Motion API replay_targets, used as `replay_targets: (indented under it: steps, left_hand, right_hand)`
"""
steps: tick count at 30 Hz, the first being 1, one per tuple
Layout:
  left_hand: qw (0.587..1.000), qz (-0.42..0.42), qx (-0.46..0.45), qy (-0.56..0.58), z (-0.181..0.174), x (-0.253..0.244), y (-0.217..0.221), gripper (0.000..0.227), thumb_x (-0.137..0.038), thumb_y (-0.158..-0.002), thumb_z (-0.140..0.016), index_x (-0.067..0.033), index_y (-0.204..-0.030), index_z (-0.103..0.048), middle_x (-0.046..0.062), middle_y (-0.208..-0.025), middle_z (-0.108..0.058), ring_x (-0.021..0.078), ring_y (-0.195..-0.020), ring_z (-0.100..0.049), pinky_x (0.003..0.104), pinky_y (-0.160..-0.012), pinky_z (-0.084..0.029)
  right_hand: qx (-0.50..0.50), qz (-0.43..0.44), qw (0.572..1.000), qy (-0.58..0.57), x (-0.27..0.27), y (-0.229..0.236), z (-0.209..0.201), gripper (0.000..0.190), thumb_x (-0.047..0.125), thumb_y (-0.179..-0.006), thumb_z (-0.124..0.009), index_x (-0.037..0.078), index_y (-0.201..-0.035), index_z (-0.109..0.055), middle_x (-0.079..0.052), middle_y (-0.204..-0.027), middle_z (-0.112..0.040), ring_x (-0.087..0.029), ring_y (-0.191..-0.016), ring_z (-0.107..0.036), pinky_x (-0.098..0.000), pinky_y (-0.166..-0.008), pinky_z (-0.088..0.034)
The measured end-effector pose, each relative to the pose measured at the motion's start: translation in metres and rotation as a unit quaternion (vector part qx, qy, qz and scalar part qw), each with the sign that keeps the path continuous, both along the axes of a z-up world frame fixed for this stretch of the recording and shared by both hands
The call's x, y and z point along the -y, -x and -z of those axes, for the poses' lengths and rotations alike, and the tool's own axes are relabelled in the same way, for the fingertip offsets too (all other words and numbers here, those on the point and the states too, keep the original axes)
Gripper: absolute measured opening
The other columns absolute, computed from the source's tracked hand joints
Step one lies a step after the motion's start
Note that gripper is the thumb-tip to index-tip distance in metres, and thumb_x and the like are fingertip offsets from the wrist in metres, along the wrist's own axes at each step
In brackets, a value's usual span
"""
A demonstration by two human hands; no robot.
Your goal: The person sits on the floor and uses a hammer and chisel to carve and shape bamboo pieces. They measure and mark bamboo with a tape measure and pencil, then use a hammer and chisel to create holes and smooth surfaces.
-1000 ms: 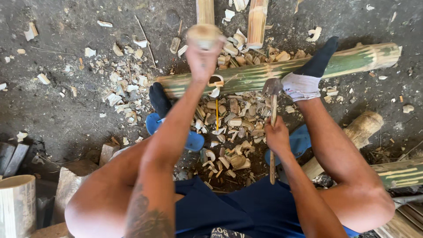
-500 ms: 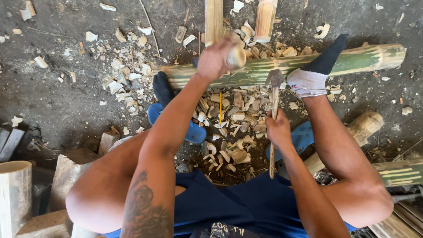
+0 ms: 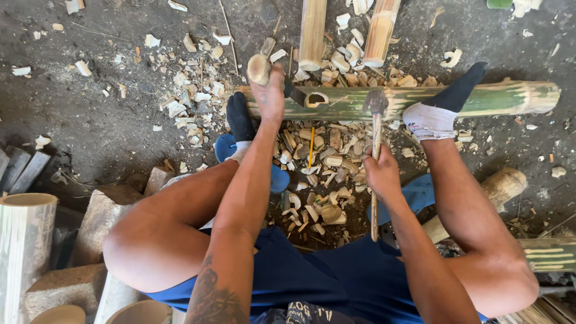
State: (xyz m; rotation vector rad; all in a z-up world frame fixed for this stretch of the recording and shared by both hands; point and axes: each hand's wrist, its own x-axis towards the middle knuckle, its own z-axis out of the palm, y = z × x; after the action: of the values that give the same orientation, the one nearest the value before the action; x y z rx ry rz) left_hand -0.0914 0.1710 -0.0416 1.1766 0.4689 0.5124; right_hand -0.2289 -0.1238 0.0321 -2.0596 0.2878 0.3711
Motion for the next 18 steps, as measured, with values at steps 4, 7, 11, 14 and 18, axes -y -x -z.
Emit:
replay_targets:
  steps: [4,7,11,14,18]
  left_hand:
    - [0.995,-0.021,0.09,0.022,0.0,0.006,0.006,0.012,-0.003,-0.098,-0.067,-0.0002,-0.109,-0.064,0.007,-0.099,-0.071,0.0119,-0.089,-0.068,0.025,-0.077,-0.053]
    - [0.996,-0.038,0.07,0.05,0.002,0.011,0.013,0.023,0.002,-0.089,-0.064,-0.0053,-0.111,-0.062,0.004,-0.092,-0.067,0.0107,-0.078,-0.059,0.025,-0.067,-0.047]
    - [0.995,-0.058,0.084,0.008,0.004,0.015,0.02,0.019,0.006,-0.088,-0.066,-0.005,-0.104,-0.062,0.003,-0.094,-0.065,0.0118,-0.084,-0.062,0.027,-0.077,-0.052]
    - [0.995,-0.073,0.071,0.001,0.003,0.018,0.021,0.017,0.006,-0.089,-0.067,-0.0044,-0.102,-0.061,0.002,-0.092,-0.063,0.0114,-0.083,-0.059,0.026,-0.075,-0.05]
    - [0.994,-0.092,0.066,0.011,0.001,0.023,0.022,0.017,0.006,-0.088,-0.066,-0.0041,-0.1,-0.061,0.001,-0.09,-0.062,0.0108,-0.08,-0.057,0.025,-0.071,-0.048]
  right_hand:
    - [0.001,-0.017,1.0,-0.004,-0.002,-0.005,-0.007,0.018,0.006,-0.093,-0.055,0.002,-0.11,-0.055,-0.008,-0.076,-0.059,-0.015,-0.056,-0.055,-0.0336,-0.049,-0.045]
    - [0.009,-0.018,1.0,-0.003,-0.001,-0.006,-0.007,0.018,0.005,-0.093,-0.054,0.002,-0.11,-0.056,-0.007,-0.078,-0.06,-0.015,-0.057,-0.056,-0.0335,-0.049,-0.046]
    - [-0.009,-0.007,1.0,-0.021,-0.001,-0.008,-0.005,0.017,0.007,-0.093,-0.054,0.001,-0.11,-0.056,-0.009,-0.079,-0.059,-0.017,-0.058,-0.054,-0.0351,-0.048,-0.044]
    - [0.034,-0.028,0.999,0.017,0.0,-0.009,-0.007,0.016,0.007,-0.092,-0.056,0.0,-0.107,-0.057,-0.008,-0.08,-0.062,-0.016,-0.062,-0.06,-0.0325,-0.054,-0.051]
    - [0.028,-0.034,0.999,0.028,-0.001,-0.007,-0.013,0.015,0.006,-0.092,-0.056,0.001,-0.106,-0.057,-0.01,-0.078,-0.062,-0.018,-0.06,-0.059,-0.0361,-0.053,-0.049]
